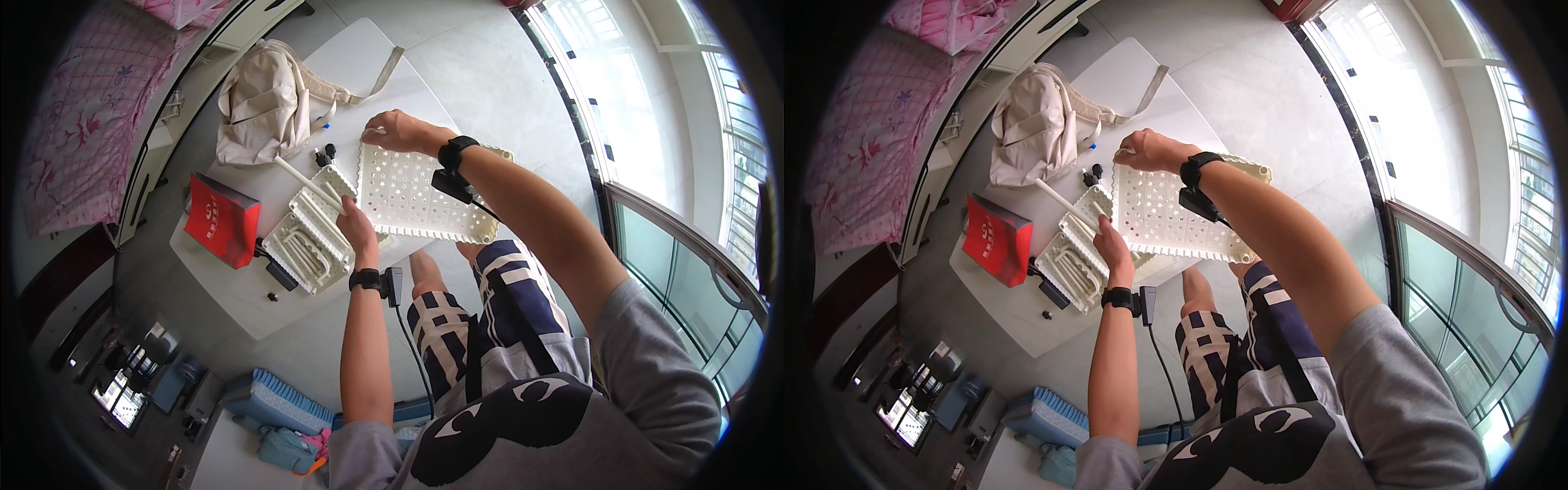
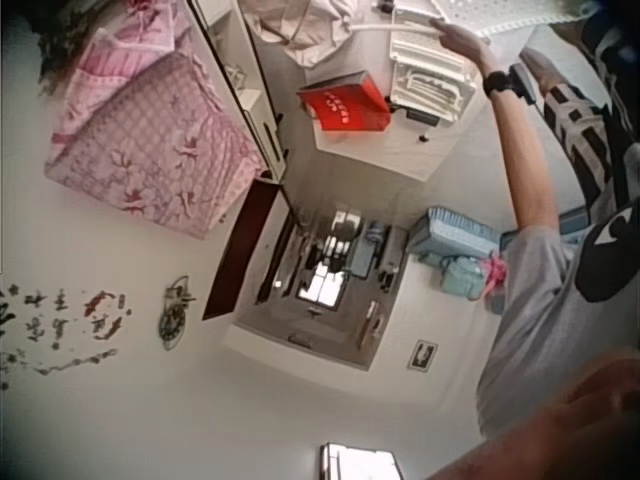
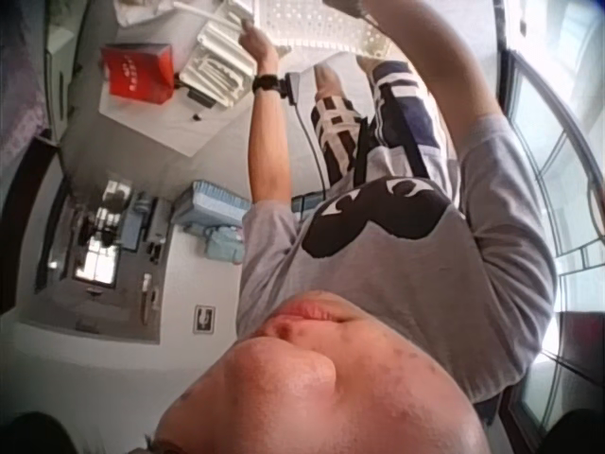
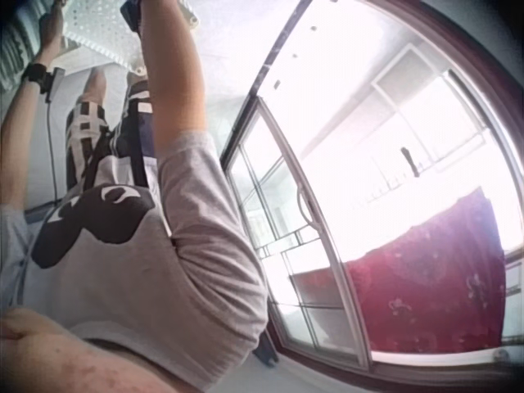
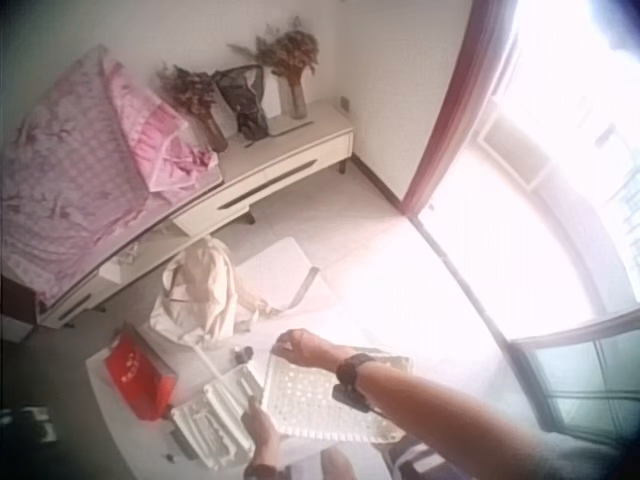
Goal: Assembling a tiered plastic storage rack on a table.
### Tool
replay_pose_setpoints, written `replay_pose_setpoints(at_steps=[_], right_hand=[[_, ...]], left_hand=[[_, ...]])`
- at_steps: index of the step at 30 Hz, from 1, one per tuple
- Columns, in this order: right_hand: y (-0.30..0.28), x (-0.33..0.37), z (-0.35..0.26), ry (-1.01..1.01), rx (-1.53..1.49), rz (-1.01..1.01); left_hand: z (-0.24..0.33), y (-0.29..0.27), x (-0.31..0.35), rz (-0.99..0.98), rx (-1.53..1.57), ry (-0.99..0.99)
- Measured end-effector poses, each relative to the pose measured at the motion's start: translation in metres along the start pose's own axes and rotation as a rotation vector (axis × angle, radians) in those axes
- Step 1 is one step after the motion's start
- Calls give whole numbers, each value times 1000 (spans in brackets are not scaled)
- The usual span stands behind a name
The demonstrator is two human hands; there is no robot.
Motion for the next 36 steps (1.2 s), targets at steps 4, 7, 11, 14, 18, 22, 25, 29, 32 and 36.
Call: replay_pose_setpoints(at_steps=[4,7,11,14,18,22,25,29,32,36], right_hand=[[-11,-8,1,-33,-30,15],[-13,-10,-2,-9,-29,-107],[-9,-9,7,-12,-85,-56],[-4,2,8,-165,-81,49],[-2,11,6,-261,-96,151],[-1,12,10,-120,-221,178],[-2,15,15,-108,-213,162],[-1,29,25,-99,-240,235],[9,50,33,-95,-271,336],[22,67,36,-127,-225,500]], left_hand=[[-6,-9,1,-50,140,-50],[-11,-29,10,-52,198,-20],[-16,-30,24,-182,146,-54],[-19,-28,30,-313,75,-29],[-19,-29,27,-281,-12,31],[-23,-29,24,-345,108,8],[-23,-26,22,-362,137,13],[-18,-20,14,-302,124,30],[-7,-20,15,-181,-3,27],[4,-20,9,-209,-99,68]])
Point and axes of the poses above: each hand's wrist, its own x-axis away from the middle knuckle, its own y-axis out of the palm, z = x × y, the point moved 2 cm from there along -x, towards the middle knuckle, and after that the axes turned 4 degrees about -z, right-handed, at the moved point
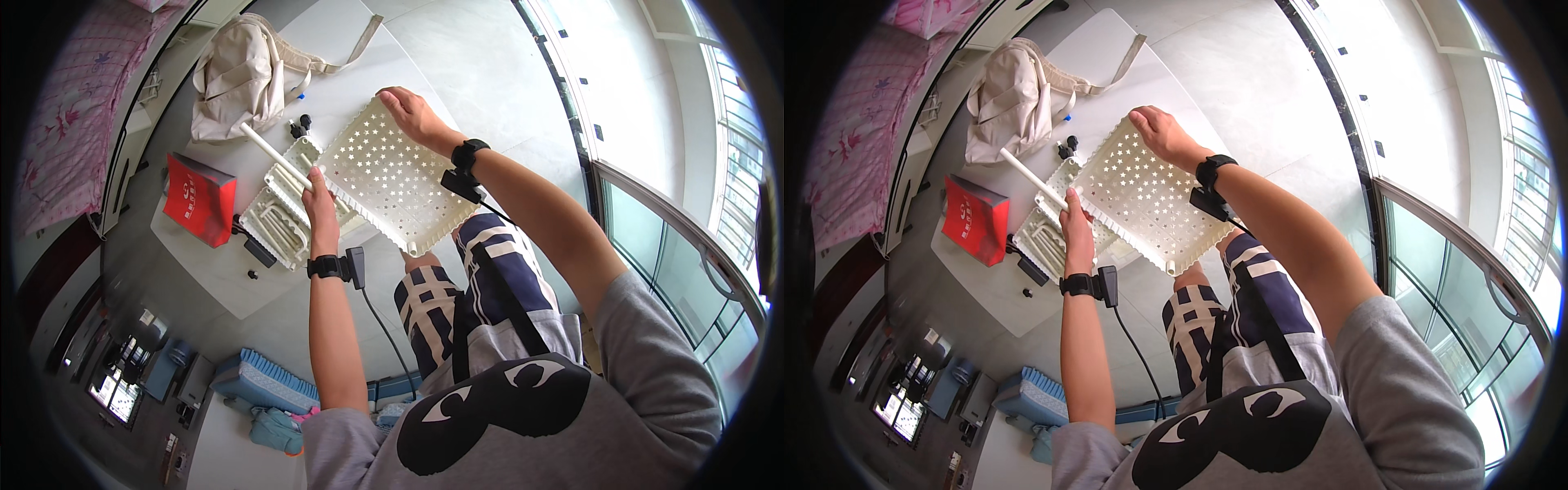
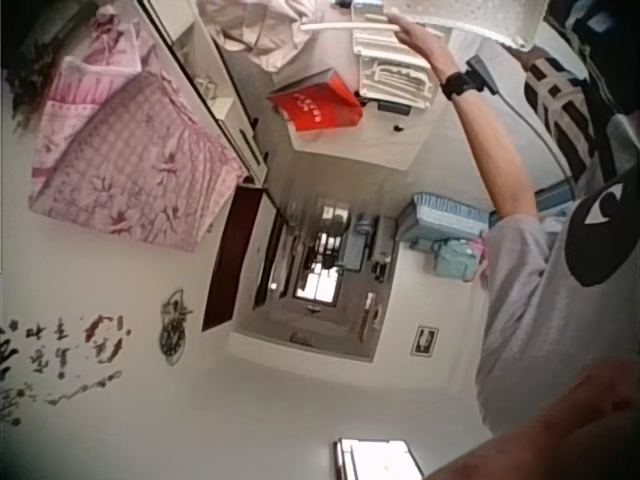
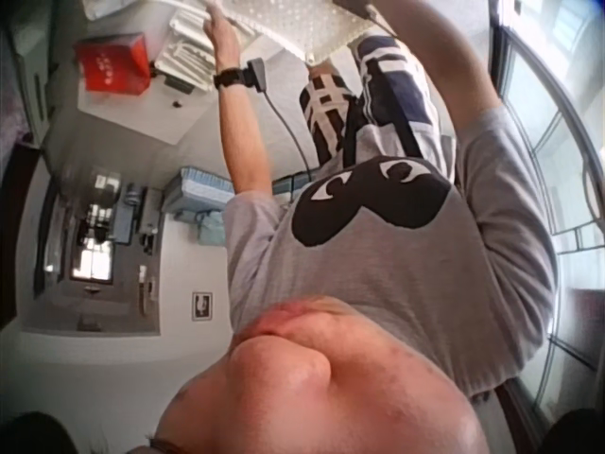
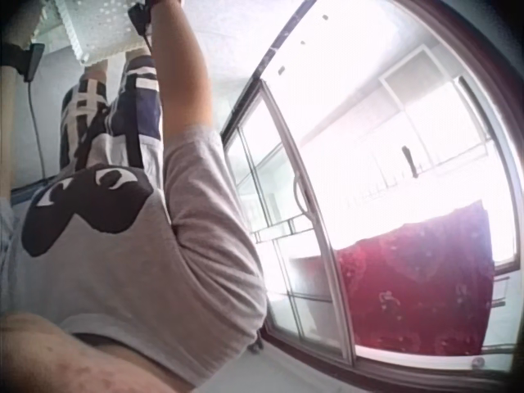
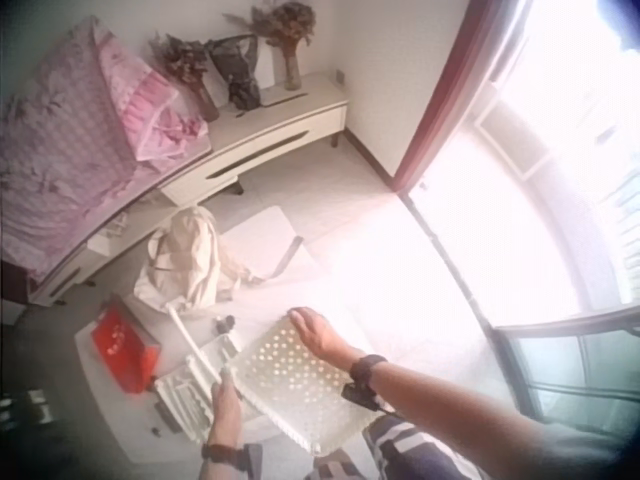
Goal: Assembling a tiered plastic storage rack on a table.
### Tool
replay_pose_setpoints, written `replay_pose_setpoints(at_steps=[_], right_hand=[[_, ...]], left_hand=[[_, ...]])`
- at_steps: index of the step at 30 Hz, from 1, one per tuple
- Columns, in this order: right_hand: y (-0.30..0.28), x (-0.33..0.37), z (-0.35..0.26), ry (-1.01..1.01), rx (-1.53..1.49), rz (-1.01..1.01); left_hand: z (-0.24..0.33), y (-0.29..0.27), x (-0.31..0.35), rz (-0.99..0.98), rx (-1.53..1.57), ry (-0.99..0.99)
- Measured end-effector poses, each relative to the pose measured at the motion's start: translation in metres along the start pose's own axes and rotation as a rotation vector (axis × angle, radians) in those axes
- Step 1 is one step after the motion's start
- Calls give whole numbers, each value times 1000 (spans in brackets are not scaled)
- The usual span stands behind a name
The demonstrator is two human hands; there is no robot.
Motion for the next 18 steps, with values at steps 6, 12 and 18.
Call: replay_pose_setpoints(at_steps=[6,12,18], right_hand=[[1,12,4,9,163,136],[3,9,-5,269,58,-39],[0,8,-3,285,93,-72]], left_hand=[[0,5,-3,48,-53,-30],[-14,-2,-5,-3,92,0],[-10,-2,-2,-180,135,0]])
Point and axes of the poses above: each hand's wrist, its own x-axis away from the middle knuckle, its own y-axis out of the palm, z = x × y, the point moved 2 cm from there along -x, towards the middle knuckle, and after that the axes turned 4 degrees about -z, right-handed, at the moved point
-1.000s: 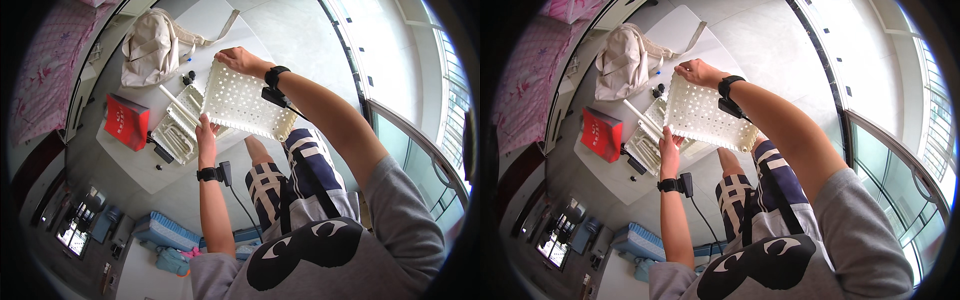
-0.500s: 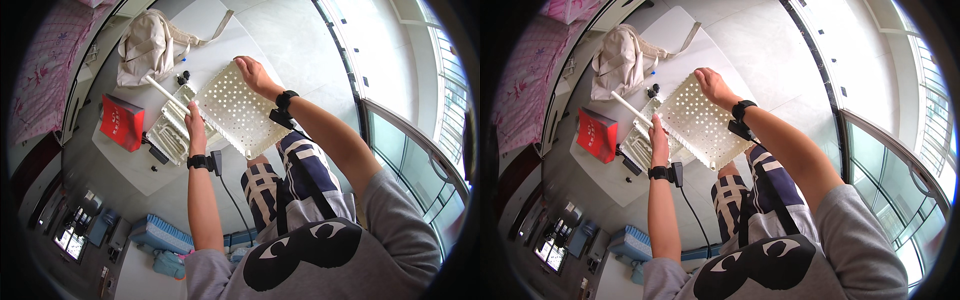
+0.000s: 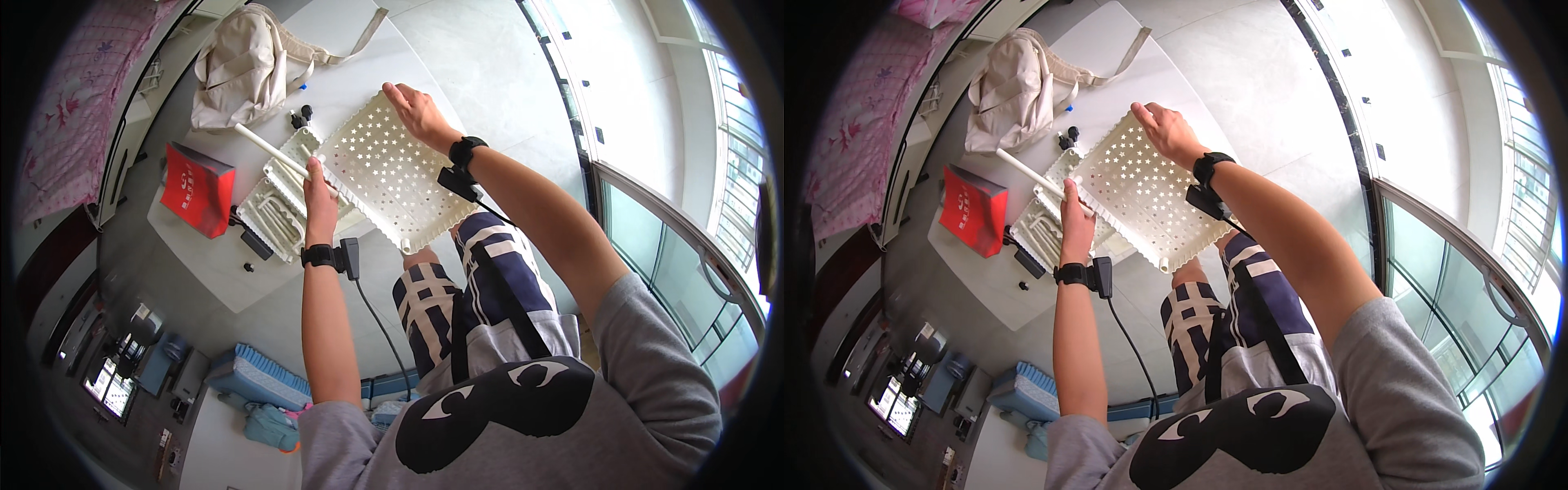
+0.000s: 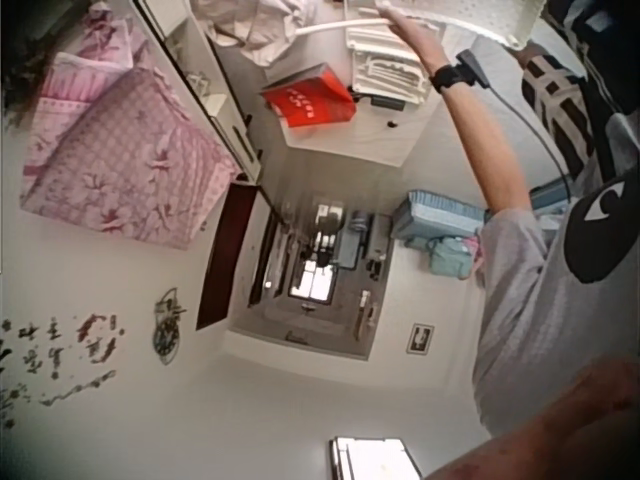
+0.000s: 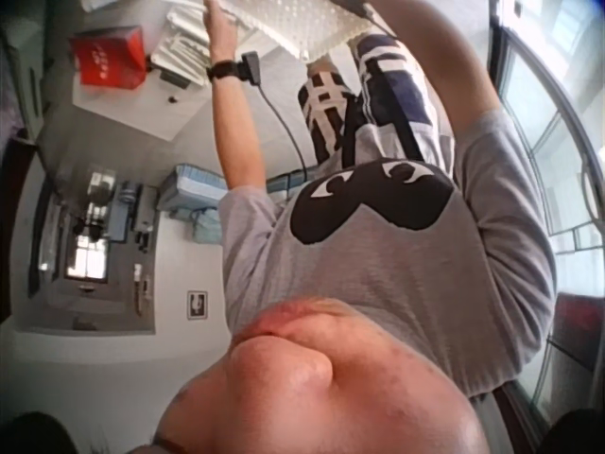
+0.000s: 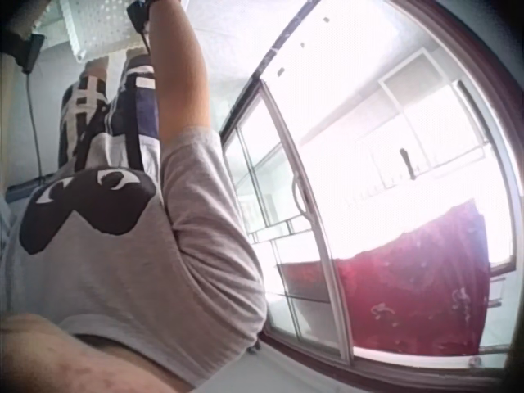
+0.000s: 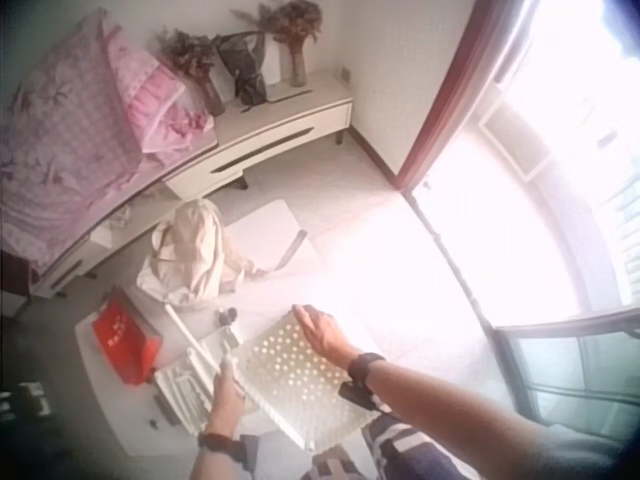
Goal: Assembling a tiered plastic storage rack on a table.
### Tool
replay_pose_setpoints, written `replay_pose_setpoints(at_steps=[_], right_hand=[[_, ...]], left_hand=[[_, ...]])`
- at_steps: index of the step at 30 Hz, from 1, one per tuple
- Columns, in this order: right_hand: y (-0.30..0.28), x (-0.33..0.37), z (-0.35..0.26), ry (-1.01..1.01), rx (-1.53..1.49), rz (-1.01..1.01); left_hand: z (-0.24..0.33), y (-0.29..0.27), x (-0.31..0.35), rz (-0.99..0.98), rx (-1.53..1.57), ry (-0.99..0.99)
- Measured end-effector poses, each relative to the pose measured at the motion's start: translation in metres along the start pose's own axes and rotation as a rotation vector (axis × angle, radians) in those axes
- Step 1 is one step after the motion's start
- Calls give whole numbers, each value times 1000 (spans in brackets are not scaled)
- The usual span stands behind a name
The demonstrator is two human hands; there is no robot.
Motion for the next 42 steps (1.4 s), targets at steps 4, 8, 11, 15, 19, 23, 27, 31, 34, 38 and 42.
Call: replay_pose_setpoints(at_steps=[4,8,11,15,19,23,27,31,34,38,42], right_hand=[[-5,10,-12,-175,124,49],[-2,4,-12,36,46,-21],[-1,7,-16,-117,90,-18],[5,-5,1,65,-96,-35],[6,-14,15,45,-188,-54],[11,-23,14,-52,154,-55],[25,-32,30,-624,1420,249],[27,-39,40,-477,852,241],[17,-38,41,-527,910,326],[10,-41,15,14,454,-33],[-2,-31,16,49,390,-222]], left_hand=[[17,11,8,65,95,-39],[-8,-7,-12,27,35,-25],[9,7,6,67,83,-23],[-2,-6,-9,142,-63,73],[0,-3,-5,173,-122,8],[7,-4,0,178,-127,52],[6,-5,-7,84,-27,4],[2,-12,-13,67,-18,14],[4,-7,-16,17,-69,7],[0,-23,-17,-16,-156,-11],[2,-19,-20,8,-172,6]])
Point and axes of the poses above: each hand's wrist, its own x-axis away from the middle knuckle, its own y-axis out of the palm, z = x × y, the point moved 2 cm from there along -x, towards the middle knuckle, and after that the axes turned 4 degrees about -z, right-handed, at the moved point
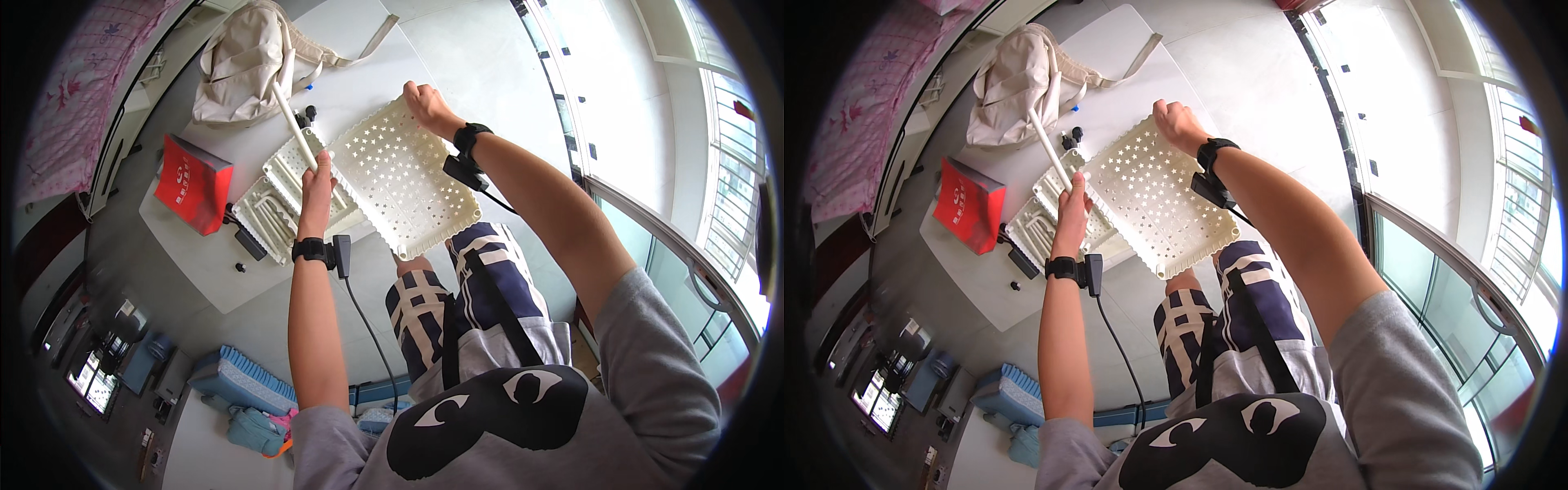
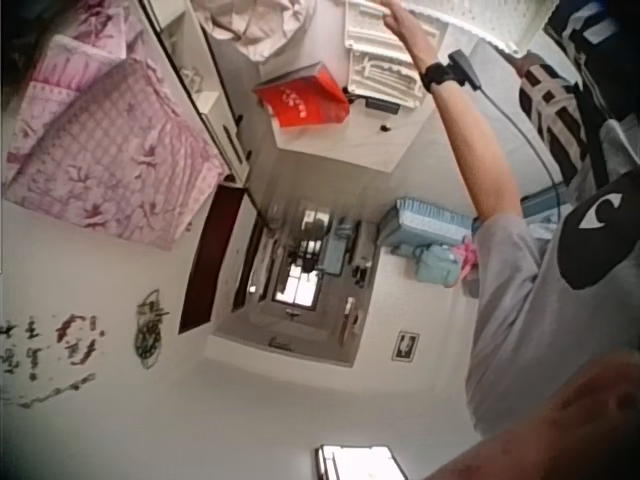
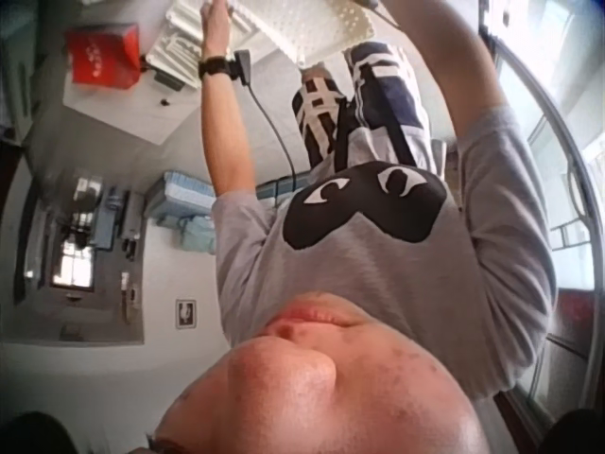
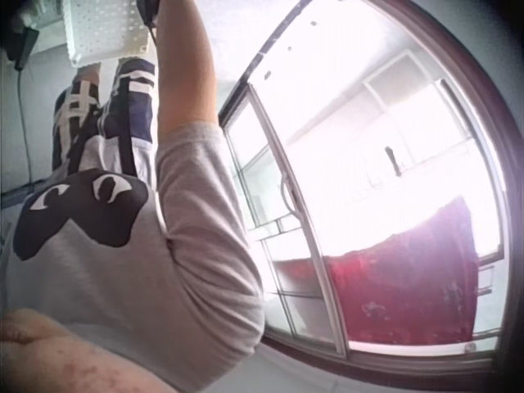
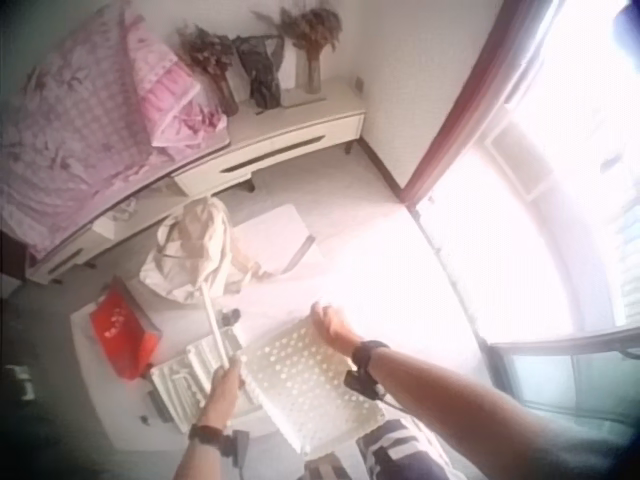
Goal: Assembling a tiered plastic storage rack on a table.
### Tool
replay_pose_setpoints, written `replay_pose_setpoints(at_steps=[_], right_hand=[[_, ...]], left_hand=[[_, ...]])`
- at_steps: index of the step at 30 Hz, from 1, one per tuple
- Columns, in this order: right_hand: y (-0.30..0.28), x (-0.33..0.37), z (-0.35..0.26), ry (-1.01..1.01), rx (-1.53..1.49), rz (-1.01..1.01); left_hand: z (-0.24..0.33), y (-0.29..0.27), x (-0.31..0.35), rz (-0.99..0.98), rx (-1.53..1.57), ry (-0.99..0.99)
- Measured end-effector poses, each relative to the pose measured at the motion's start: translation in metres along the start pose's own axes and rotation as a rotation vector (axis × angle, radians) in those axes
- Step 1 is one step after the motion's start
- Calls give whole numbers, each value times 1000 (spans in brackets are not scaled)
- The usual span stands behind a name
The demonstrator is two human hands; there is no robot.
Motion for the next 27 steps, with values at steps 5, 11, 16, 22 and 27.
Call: replay_pose_setpoints(at_steps=[5,11,16,22,27], right_hand=[[-1,15,13,84,-806,6],[-8,41,-2,156,-706,-158],[10,43,19,-58,-1043,-210],[33,52,12,-229,-1166,-256],[51,55,6,-190,-1148,-155]], left_hand=[[7,5,8,17,21,14],[2,-1,4,26,10,14],[4,-4,14,220,-114,19],[-16,-43,9,188,-90,-114],[-15,-39,19,109,-776,102]])
Point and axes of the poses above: each hand's wrist, its own x-axis away from the middle knuckle, its own y-axis out of the palm, z = x × y, the point moved 2 cm from there along -x, towards the middle knuckle, and after that the axes turned 4 degrees about -z, right-handed, at the moved point
